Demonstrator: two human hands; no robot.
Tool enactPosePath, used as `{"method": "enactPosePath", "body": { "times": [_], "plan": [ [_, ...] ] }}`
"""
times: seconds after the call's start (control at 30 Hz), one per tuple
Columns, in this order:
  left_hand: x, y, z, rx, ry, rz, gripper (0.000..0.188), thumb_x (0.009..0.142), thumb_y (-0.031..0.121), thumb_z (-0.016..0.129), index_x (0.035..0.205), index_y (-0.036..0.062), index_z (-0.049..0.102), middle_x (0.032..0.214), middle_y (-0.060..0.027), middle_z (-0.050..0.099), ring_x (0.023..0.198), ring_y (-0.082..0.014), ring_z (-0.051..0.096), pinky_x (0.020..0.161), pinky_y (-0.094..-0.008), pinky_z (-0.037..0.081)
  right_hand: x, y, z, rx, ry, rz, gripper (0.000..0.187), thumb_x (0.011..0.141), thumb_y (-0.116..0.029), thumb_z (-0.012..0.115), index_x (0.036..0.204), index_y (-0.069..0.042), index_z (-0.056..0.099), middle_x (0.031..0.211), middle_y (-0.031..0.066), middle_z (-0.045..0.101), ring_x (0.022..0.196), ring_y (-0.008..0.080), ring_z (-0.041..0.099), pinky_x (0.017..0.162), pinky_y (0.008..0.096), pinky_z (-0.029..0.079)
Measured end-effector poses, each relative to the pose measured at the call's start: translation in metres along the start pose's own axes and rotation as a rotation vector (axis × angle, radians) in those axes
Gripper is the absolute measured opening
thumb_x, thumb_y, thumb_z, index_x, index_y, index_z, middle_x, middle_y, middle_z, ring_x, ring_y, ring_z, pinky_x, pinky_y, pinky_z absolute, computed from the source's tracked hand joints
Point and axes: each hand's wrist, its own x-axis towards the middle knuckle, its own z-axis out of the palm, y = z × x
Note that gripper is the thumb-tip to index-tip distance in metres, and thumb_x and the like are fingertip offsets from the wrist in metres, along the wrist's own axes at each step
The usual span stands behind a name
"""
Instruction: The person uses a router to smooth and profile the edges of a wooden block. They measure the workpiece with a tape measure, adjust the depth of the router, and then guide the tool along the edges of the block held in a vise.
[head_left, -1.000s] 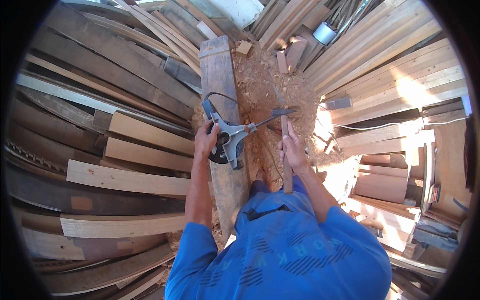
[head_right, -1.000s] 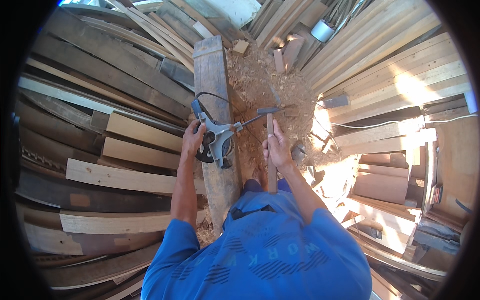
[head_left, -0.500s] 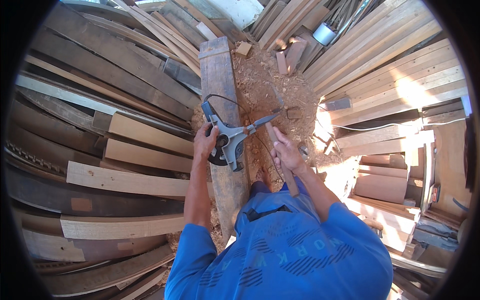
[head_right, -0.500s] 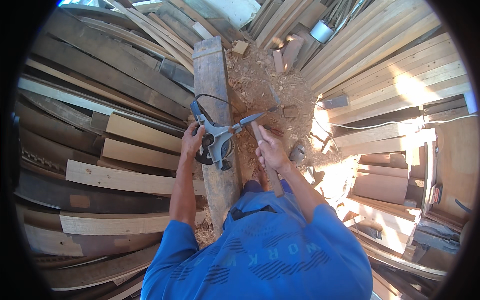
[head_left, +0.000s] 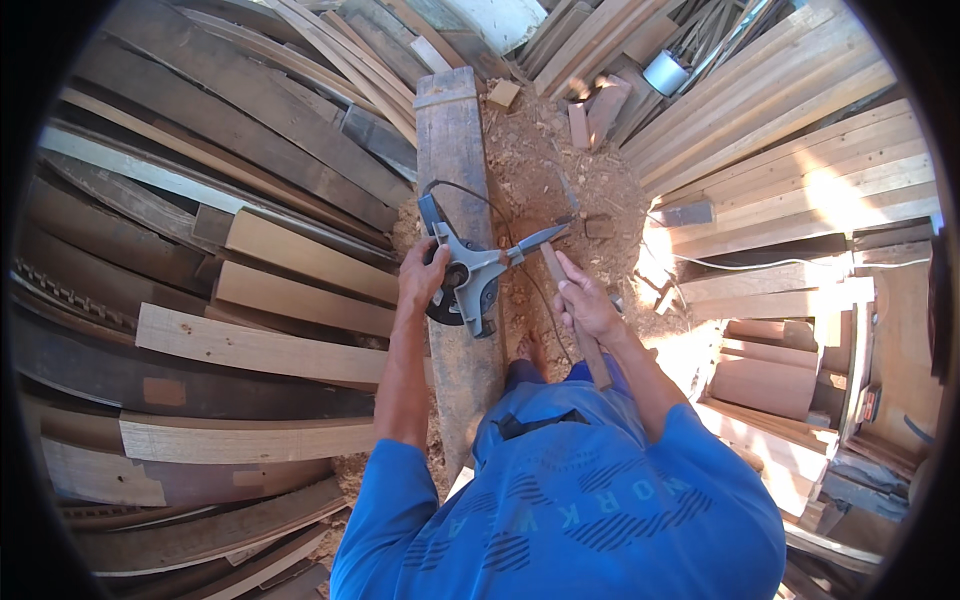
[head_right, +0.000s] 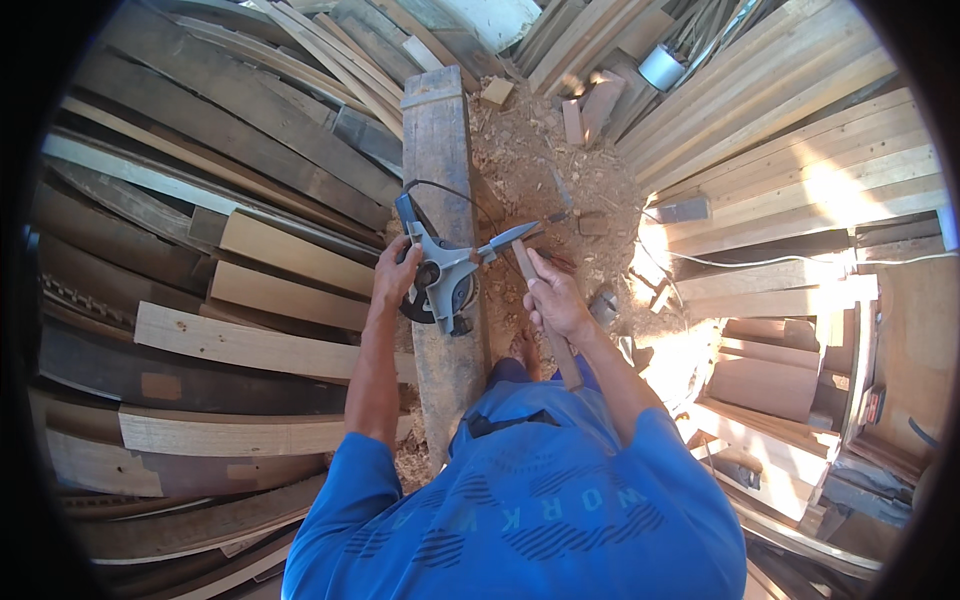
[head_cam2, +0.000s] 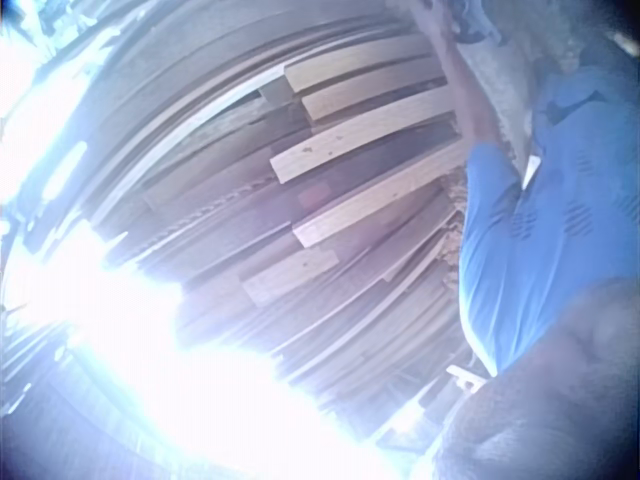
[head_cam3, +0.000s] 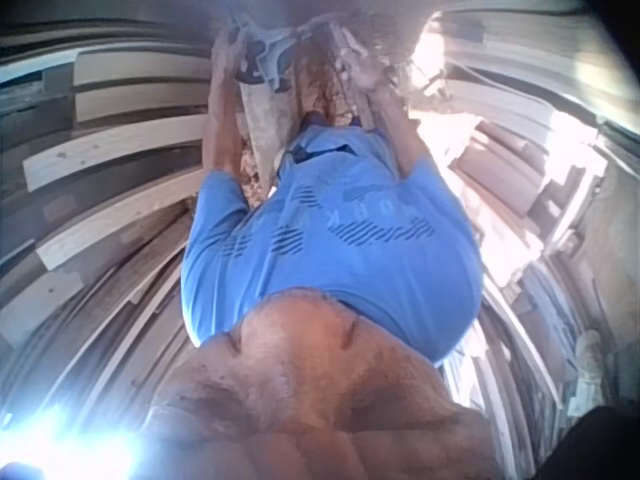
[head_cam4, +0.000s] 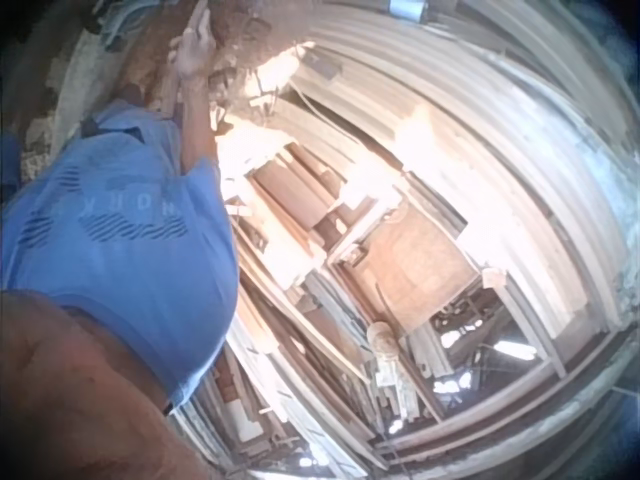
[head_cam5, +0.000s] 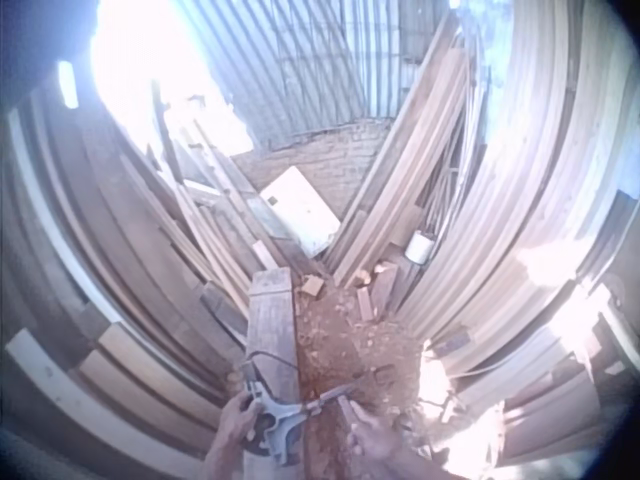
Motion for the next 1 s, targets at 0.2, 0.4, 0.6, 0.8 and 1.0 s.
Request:
{"method": "enactPosePath", "body": {
  "times": [0.2, 0.4, 0.6, 0.8, 1.0],
  "plan": [
    [-0.002, 0.003, -0.002, -0.038, -0.037, -0.041, 0.051, 0.089, 0.045, 0.068, 0.127, 0.0107, 0.069, 0.122, -0.0180, 0.071, 0.116, -0.0313, 0.067, 0.102, -0.0401, 0.050, -0.003, -0.005, 0.001, 0.055, 0.148, -0.043, 0.063, 0.107, -0.020, 0.045, 0.165, -0.021, 0.020, 0.078, 0.0023, 0.059, 0.054, 0.0084, 0.054, 0.048, 0.0249, 0.050],
    [0.001, -0.004, 0.001, 0.018, 0.000, 0.003, 0.050, 0.089, 0.044, 0.068, 0.127, 0.0118, 0.070, 0.125, -0.0184, 0.070, 0.118, -0.0318, 0.067, 0.102, -0.0405, 0.050, 0.000, -0.004, 0.002, 0.110, 0.178, -0.110, 0.062, 0.106, -0.019, 0.045, 0.164, -0.019, 0.023, 0.077, 0.0031, 0.060, 0.054, 0.0087, 0.054, 0.049, 0.0243, 0.049],
    [-0.006, 0.015, -0.001, 0.002, -0.035, -0.037, 0.050, 0.089, 0.044, 0.069, 0.127, 0.0122, 0.070, 0.122, -0.0182, 0.072, 0.117, -0.0322, 0.067, 0.102, -0.0404, 0.050, -0.001, -0.013, -0.006, 0.033, 0.041, 0.006, 0.062, 0.106, -0.018, 0.045, 0.164, -0.018, 0.024, 0.077, 0.0030, 0.059, 0.053, 0.0086, 0.053, 0.049, 0.0241, 0.048],
    [-0.007, 0.017, -0.004, -0.011, -0.008, 0.009, 0.050, 0.089, 0.044, 0.069, 0.127, 0.0121, 0.070, 0.118, -0.0175, 0.073, 0.114, -0.0322, 0.068, 0.101, -0.0396, 0.050, 0.001, -0.007, -0.007, -0.036, -0.013, -0.011, 0.061, 0.105, -0.017, 0.047, 0.163, -0.016, 0.028, 0.074, 0.0037, 0.061, 0.051, 0.0088, 0.054, 0.046, 0.0260, 0.049],
    [-0.005, 0.013, -0.007, 0.011, -0.007, -0.005, 0.049, 0.090, 0.043, 0.069, 0.128, 0.0118, 0.070, 0.118, -0.0174, 0.073, 0.112, -0.0317, 0.069, 0.099, -0.0395, 0.051, 0.005, -0.002, -0.010, 0.007, 0.038, -0.045, 0.061, 0.105, -0.016, 0.047, 0.163, -0.016, 0.028, 0.074, 0.0033, 0.061, 0.051, 0.0085, 0.055, 0.047, 0.0252, 0.049]
  ]
}}
